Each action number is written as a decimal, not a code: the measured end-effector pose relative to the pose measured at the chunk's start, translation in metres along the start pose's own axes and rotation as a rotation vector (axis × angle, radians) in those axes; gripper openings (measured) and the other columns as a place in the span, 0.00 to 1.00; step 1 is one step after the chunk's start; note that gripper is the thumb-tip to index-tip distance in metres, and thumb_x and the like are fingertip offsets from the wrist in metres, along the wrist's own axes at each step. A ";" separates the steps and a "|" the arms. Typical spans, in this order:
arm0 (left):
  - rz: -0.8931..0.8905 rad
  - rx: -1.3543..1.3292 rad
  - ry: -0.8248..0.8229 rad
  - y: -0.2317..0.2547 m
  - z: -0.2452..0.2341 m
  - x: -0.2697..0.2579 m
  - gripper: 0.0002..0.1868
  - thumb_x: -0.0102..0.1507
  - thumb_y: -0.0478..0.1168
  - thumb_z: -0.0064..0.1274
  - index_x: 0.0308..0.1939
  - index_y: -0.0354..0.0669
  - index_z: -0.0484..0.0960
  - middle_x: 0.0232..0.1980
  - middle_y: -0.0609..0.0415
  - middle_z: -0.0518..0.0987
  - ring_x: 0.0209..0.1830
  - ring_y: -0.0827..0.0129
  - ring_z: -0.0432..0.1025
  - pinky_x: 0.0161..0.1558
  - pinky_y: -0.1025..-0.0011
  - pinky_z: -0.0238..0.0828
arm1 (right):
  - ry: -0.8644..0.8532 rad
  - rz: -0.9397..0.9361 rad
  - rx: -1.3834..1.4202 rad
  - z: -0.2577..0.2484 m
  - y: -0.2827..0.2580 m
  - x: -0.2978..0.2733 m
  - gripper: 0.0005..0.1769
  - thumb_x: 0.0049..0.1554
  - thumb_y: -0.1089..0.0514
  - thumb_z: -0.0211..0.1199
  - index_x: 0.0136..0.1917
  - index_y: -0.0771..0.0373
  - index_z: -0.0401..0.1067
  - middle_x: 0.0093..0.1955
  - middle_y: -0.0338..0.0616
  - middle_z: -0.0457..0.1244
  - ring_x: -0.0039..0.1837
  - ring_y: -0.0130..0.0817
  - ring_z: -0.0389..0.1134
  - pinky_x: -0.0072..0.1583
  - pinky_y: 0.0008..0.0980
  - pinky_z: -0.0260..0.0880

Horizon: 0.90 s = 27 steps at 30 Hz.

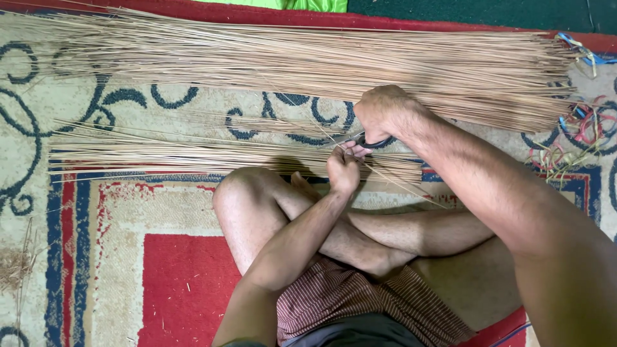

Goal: The person trims and aligns thin wooden sticks using scissors.

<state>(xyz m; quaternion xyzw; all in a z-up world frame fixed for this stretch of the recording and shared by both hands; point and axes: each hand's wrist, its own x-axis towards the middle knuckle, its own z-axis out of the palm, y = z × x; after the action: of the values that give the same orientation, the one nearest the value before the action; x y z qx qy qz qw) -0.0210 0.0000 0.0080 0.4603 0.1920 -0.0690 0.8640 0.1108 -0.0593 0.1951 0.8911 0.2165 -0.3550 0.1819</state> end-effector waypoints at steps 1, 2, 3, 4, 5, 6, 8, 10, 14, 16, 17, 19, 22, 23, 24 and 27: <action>-0.001 0.000 0.000 -0.002 -0.001 0.001 0.15 0.75 0.30 0.29 0.58 0.27 0.71 0.44 0.40 0.83 0.45 0.64 0.80 0.49 0.68 0.80 | 0.000 0.000 0.001 0.002 -0.001 0.002 0.36 0.46 0.29 0.71 0.53 0.61 0.82 0.51 0.51 0.74 0.60 0.51 0.74 0.58 0.51 0.76; -0.002 0.019 0.009 -0.004 -0.002 0.003 0.15 0.75 0.30 0.30 0.58 0.27 0.71 0.44 0.38 0.83 0.44 0.63 0.80 0.49 0.65 0.81 | 0.004 -0.005 -0.008 0.005 -0.002 0.003 0.35 0.46 0.29 0.71 0.52 0.60 0.83 0.51 0.50 0.74 0.60 0.50 0.74 0.58 0.51 0.77; -0.004 0.038 0.018 -0.007 -0.002 0.004 0.15 0.75 0.30 0.31 0.58 0.26 0.71 0.44 0.36 0.83 0.44 0.62 0.80 0.49 0.62 0.81 | 0.008 -0.010 -0.017 0.007 -0.003 0.004 0.35 0.46 0.29 0.71 0.52 0.59 0.83 0.50 0.50 0.74 0.59 0.50 0.74 0.57 0.51 0.77; -0.006 0.040 0.016 -0.004 -0.001 0.002 0.15 0.75 0.30 0.31 0.58 0.26 0.71 0.44 0.36 0.83 0.44 0.62 0.80 0.49 0.62 0.81 | 0.008 -0.009 -0.014 0.003 -0.004 -0.001 0.35 0.46 0.29 0.71 0.52 0.59 0.83 0.50 0.50 0.74 0.59 0.50 0.74 0.57 0.51 0.77; -0.006 0.045 0.016 -0.001 0.000 0.001 0.15 0.75 0.30 0.30 0.59 0.26 0.71 0.45 0.33 0.83 0.46 0.59 0.81 0.50 0.61 0.80 | 0.002 -0.020 -0.015 -0.002 -0.004 -0.005 0.34 0.47 0.31 0.72 0.52 0.60 0.82 0.52 0.49 0.74 0.61 0.50 0.74 0.58 0.51 0.77; -0.007 0.052 0.018 0.002 0.000 -0.001 0.15 0.75 0.30 0.30 0.60 0.26 0.70 0.46 0.30 0.83 0.48 0.56 0.81 0.52 0.60 0.79 | -0.004 -0.034 -0.014 -0.007 -0.006 -0.009 0.33 0.47 0.33 0.73 0.53 0.60 0.82 0.54 0.49 0.74 0.62 0.49 0.73 0.59 0.51 0.77; -0.016 0.028 0.022 -0.011 -0.003 0.010 0.15 0.75 0.30 0.30 0.60 0.28 0.70 0.46 0.34 0.83 0.47 0.60 0.81 0.51 0.64 0.80 | 0.030 -0.053 0.019 0.001 0.000 -0.007 0.33 0.46 0.32 0.74 0.52 0.60 0.82 0.53 0.50 0.74 0.61 0.51 0.74 0.59 0.51 0.77; -0.025 0.000 0.027 -0.018 -0.005 0.014 0.15 0.75 0.30 0.29 0.60 0.30 0.70 0.46 0.39 0.83 0.46 0.64 0.81 0.50 0.68 0.80 | 0.061 -0.072 0.049 0.015 0.008 0.001 0.33 0.45 0.31 0.74 0.51 0.60 0.82 0.52 0.51 0.74 0.61 0.53 0.74 0.59 0.52 0.77; -0.010 -0.015 0.033 -0.026 -0.006 0.018 0.14 0.76 0.30 0.29 0.61 0.29 0.68 0.49 0.33 0.83 0.51 0.57 0.80 0.53 0.61 0.78 | 0.135 0.015 0.149 0.041 0.040 0.021 0.35 0.42 0.31 0.77 0.48 0.62 0.82 0.49 0.55 0.74 0.58 0.57 0.74 0.58 0.57 0.76; 0.007 -0.020 0.038 -0.028 -0.008 0.020 0.15 0.76 0.30 0.28 0.61 0.29 0.68 0.50 0.31 0.82 0.52 0.54 0.79 0.55 0.56 0.77 | 0.178 0.057 0.185 0.053 0.057 0.025 0.34 0.41 0.31 0.78 0.46 0.62 0.83 0.48 0.56 0.73 0.57 0.59 0.74 0.57 0.58 0.76; 0.003 -0.023 0.031 -0.025 -0.008 0.019 0.14 0.76 0.30 0.28 0.61 0.29 0.67 0.51 0.31 0.82 0.53 0.53 0.79 0.56 0.55 0.76 | 0.181 0.066 0.244 0.060 0.065 0.025 0.32 0.43 0.35 0.78 0.47 0.65 0.82 0.50 0.60 0.73 0.58 0.62 0.73 0.58 0.59 0.75; 0.001 -0.027 0.028 -0.025 -0.009 0.022 0.14 0.76 0.30 0.28 0.62 0.30 0.67 0.51 0.31 0.82 0.54 0.52 0.79 0.57 0.53 0.75 | 0.185 0.073 0.299 0.067 0.071 0.018 0.30 0.45 0.40 0.78 0.47 0.67 0.82 0.51 0.64 0.73 0.59 0.64 0.73 0.59 0.60 0.74; 0.000 -0.027 0.042 -0.022 -0.009 0.023 0.15 0.76 0.30 0.27 0.61 0.30 0.68 0.50 0.34 0.83 0.50 0.56 0.80 0.53 0.60 0.78 | 0.247 0.085 0.341 0.092 0.072 0.011 0.19 0.49 0.54 0.75 0.48 0.71 0.81 0.49 0.68 0.72 0.58 0.65 0.73 0.57 0.57 0.77; -0.002 -0.022 0.049 -0.013 -0.006 0.018 0.15 0.76 0.31 0.27 0.61 0.29 0.67 0.51 0.33 0.82 0.51 0.55 0.80 0.54 0.59 0.78 | 0.264 0.140 0.339 0.114 0.076 0.020 0.18 0.48 0.57 0.76 0.48 0.71 0.80 0.48 0.67 0.72 0.56 0.64 0.74 0.56 0.56 0.78; -0.003 -0.017 0.057 -0.004 -0.003 0.014 0.15 0.76 0.31 0.27 0.61 0.28 0.67 0.51 0.32 0.82 0.52 0.54 0.79 0.55 0.57 0.77 | 0.280 0.196 0.337 0.136 0.080 0.030 0.16 0.48 0.60 0.76 0.48 0.70 0.80 0.47 0.65 0.72 0.55 0.63 0.74 0.54 0.55 0.78; -0.003 0.008 0.061 0.011 0.004 0.006 0.15 0.76 0.31 0.27 0.62 0.28 0.67 0.52 0.28 0.81 0.54 0.49 0.79 0.57 0.52 0.75 | 0.289 0.269 0.443 0.179 0.086 0.048 0.12 0.52 0.65 0.68 0.51 0.67 0.80 0.47 0.64 0.72 0.55 0.62 0.74 0.53 0.53 0.79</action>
<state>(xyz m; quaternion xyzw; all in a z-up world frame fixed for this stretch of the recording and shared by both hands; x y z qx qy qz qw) -0.0115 0.0033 0.0157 0.4652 0.2186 -0.0571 0.8559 0.0879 -0.2049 0.0534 0.9711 0.0370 -0.2358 -0.0044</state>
